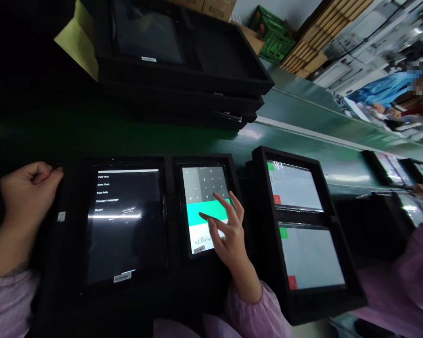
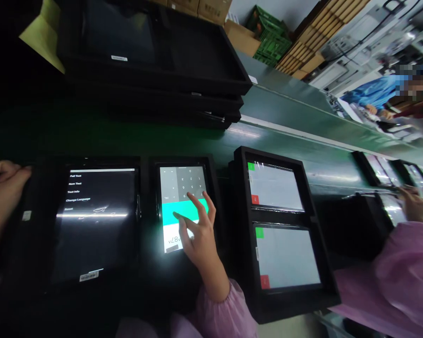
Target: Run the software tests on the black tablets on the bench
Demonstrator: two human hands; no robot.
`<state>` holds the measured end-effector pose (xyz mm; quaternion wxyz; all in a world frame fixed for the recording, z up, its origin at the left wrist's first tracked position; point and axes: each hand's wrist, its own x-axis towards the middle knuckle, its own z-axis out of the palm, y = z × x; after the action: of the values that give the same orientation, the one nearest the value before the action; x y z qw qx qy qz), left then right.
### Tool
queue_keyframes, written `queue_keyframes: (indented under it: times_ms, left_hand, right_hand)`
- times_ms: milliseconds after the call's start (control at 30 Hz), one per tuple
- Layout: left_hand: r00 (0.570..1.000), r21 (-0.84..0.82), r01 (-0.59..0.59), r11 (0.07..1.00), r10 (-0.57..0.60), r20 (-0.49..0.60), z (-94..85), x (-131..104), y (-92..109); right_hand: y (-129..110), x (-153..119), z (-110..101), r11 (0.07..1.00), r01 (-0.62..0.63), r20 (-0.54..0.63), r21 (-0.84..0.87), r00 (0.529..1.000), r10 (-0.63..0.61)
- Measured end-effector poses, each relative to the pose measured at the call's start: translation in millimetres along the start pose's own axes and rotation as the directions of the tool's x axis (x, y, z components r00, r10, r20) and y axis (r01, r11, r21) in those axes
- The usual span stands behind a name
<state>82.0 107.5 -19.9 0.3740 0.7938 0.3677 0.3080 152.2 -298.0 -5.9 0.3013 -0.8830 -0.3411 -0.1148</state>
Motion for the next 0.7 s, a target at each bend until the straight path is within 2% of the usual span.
queue_keyframes:
  times_ms: [67, 133, 333, 500, 700]
  left_hand:
    - [1.0, 0.013, 0.006, 1.0, -0.006, 0.007, 0.5, 1, -2]
    - [1.0, 0.021, 0.006, 1.0, -0.006, 0.002, 0.9, 1, -2]
    - [1.0, 0.0, 0.012, 1.0, -0.012, -0.004, 0.7, 1, 2]
    - [1.0, -0.017, 0.031, 0.999, -0.031, -0.003, 1.2, -1, 8]
    - [1.0, -0.004, -0.014, 1.0, 0.014, 0.003, 1.5, 0, 2]
  right_hand:
    - [-4, 0, 1, 1.0, 0.023, 0.055, 0.012, 0.998, -0.024]
    - [-5, 0, 2, 1.0, 0.021, 0.059, 0.012, 0.998, -0.022]
    - [4, -2, -1, 0.999, -0.04, -0.087, 0.004, 0.995, 0.041]
    - [6, -4, -8, 0.995, -0.086, -0.283, 0.059, 0.954, 0.1]
    - [3, -4, -10, 0.99, -0.101, -0.279, 0.094, 0.952, 0.124]
